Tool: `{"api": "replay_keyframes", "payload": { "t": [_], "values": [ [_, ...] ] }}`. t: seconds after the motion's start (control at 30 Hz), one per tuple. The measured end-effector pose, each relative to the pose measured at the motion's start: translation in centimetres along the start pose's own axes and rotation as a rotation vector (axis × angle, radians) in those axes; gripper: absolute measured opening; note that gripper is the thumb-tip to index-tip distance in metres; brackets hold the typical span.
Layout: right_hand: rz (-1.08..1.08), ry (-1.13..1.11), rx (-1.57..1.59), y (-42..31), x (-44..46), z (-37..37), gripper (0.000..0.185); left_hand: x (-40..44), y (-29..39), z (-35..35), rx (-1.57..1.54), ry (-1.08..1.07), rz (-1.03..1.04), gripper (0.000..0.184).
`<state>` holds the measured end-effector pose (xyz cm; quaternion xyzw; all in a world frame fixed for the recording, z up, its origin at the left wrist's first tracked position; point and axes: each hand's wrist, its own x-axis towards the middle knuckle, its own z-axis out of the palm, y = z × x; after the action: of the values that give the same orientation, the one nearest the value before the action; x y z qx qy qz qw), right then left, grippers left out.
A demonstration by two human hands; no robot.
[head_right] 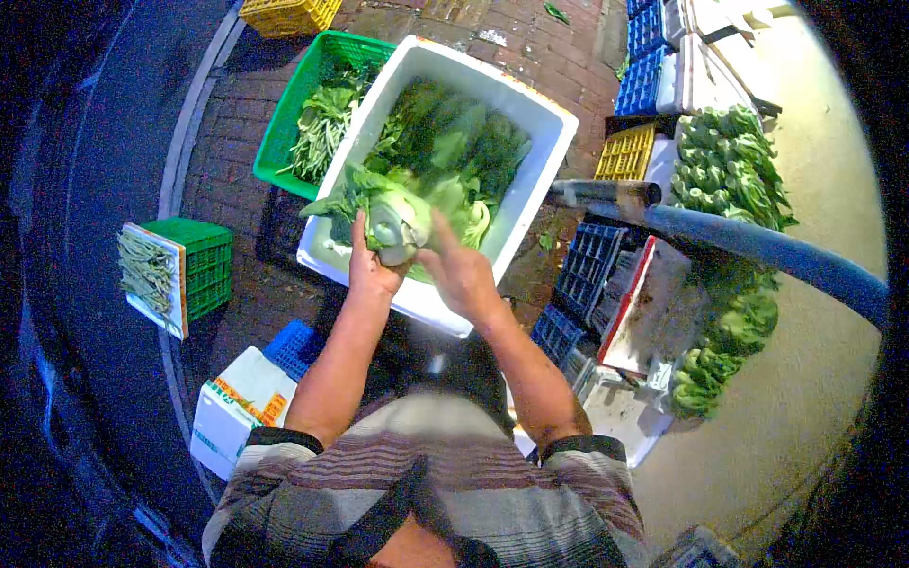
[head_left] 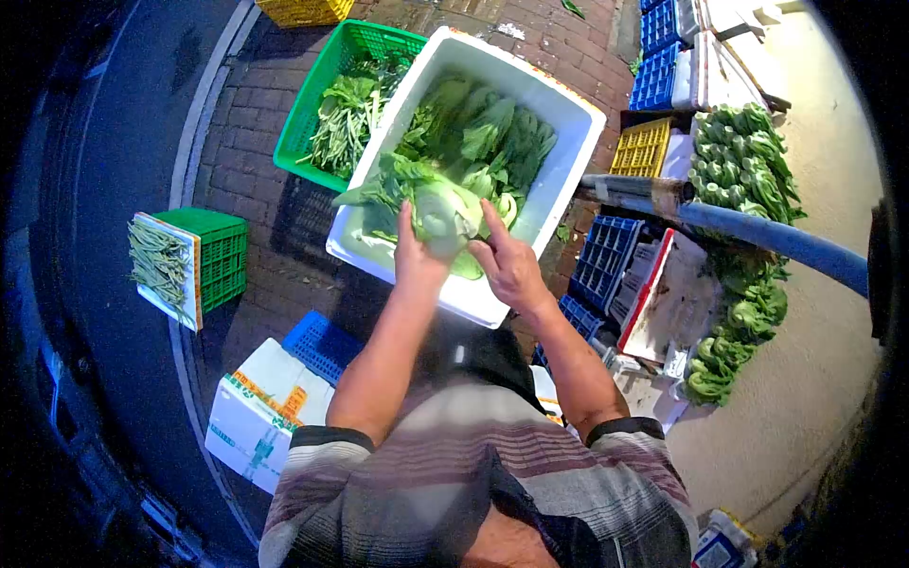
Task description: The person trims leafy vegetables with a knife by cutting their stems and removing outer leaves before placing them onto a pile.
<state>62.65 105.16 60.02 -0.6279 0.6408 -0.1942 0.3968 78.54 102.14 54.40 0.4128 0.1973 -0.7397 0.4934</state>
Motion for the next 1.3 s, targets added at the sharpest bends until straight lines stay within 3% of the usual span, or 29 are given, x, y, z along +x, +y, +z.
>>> {"api": "replay_keyframes", "payload": {
  "t": [0.13, 0.17, 0.23, 0.33, 0.43, 0.5, 0.63, 0.7, 0.77, 0.9, 0.93, 1.03, 1.07, 1.17, 1.2, 1.3],
  "values": [
    [-0.133, 0.06, 0.057, 0.8, 0.2, 0.2, 0.058, 0.6, 0.3, -0.1, -0.005, 0.048, 0.038, 0.063],
    [-0.06, -0.024, -0.052, 0.3, 0.3, -0.4, 0.056, 0.6, 0.4, -0.3, 0.016, 0.07, 0.062, 0.063],
    [-0.184, 0.04, -0.097, 1.4, 0.3, 0.1, 0.051, 0.0, 0.6, -0.2, -0.014, 0.06, 0.058, 0.061],
    [-0.15, 0.15, 0.019, 3.7, 0.2, 0.5, 0.045, -0.1, 1.9, -1.3, -0.073, -0.071, 0.034, 0.059],
    [0.046, 0.167, 0.212, 3.9, -0.7, 0.0, 0.038, -1.1, 3.0, -0.1, -0.067, 0.075, 0.095, 0.057],
    [0.091, 0.225, 0.359, 4.0, -2.4, 0.5, 0.035, -0.7, 3.7, -1.2, -0.113, -0.144, 0.065, 0.055],
    [0.213, 0.152, 0.397, 9.5, -8.1, 2.2, 0.041, -1.9, 3.7, -1.5, 0.095, -0.219, 0.138, 0.064],
    [0.303, 0.153, 0.331, 10.3, -10.8, 2.8, 0.04, -0.6, 3.5, -3.8, 0.127, -0.274, 0.119, 0.078],
    [0.443, 0.104, 0.327, 13.0, -13.9, 3.2, 0.036, -0.7, 3.2, -4.2, 0.041, -0.455, 0.027, 0.085],
    [0.685, 0.078, 0.224, 13.7, -18.2, 2.6, 0.026, -0.5, 2.4, -5.6, -0.036, -0.598, -0.178, 0.089],
    [0.529, 0.13, 0.129, 13.9, -18.4, 2.6, 0.025, -1.7, 1.8, -4.3, 0.017, -0.531, -0.118, 0.093],
    [0.513, 0.158, 0.254, 13.2, -18.5, 2.1, 0.021, -1.2, 0.5, -4.9, 0.018, -0.628, -0.207, 0.095],
    [0.6, 0.207, 0.321, 11.6, -17.8, 1.9, 0.017, -2.2, 0.5, -3.9, 0.178, -0.738, -0.172, 0.089],
    [0.339, 0.24, 0.406, 7.9, -16.1, 0.9, 0.025, -1.0, -1.1, -5.4, 0.297, -0.544, -0.125, 0.073],
    [0.336, 0.2, 0.471, 6.3, -15.6, 0.3, 0.026, -1.1, -1.5, -5.0, 0.211, -0.601, -0.24, 0.063],
    [0.318, 0.195, 0.568, 4.6, -15.8, -1.3, 0.031, 0.8, -1.9, -7.8, 0.414, -0.305, -0.486, 0.084]
  ]
}}
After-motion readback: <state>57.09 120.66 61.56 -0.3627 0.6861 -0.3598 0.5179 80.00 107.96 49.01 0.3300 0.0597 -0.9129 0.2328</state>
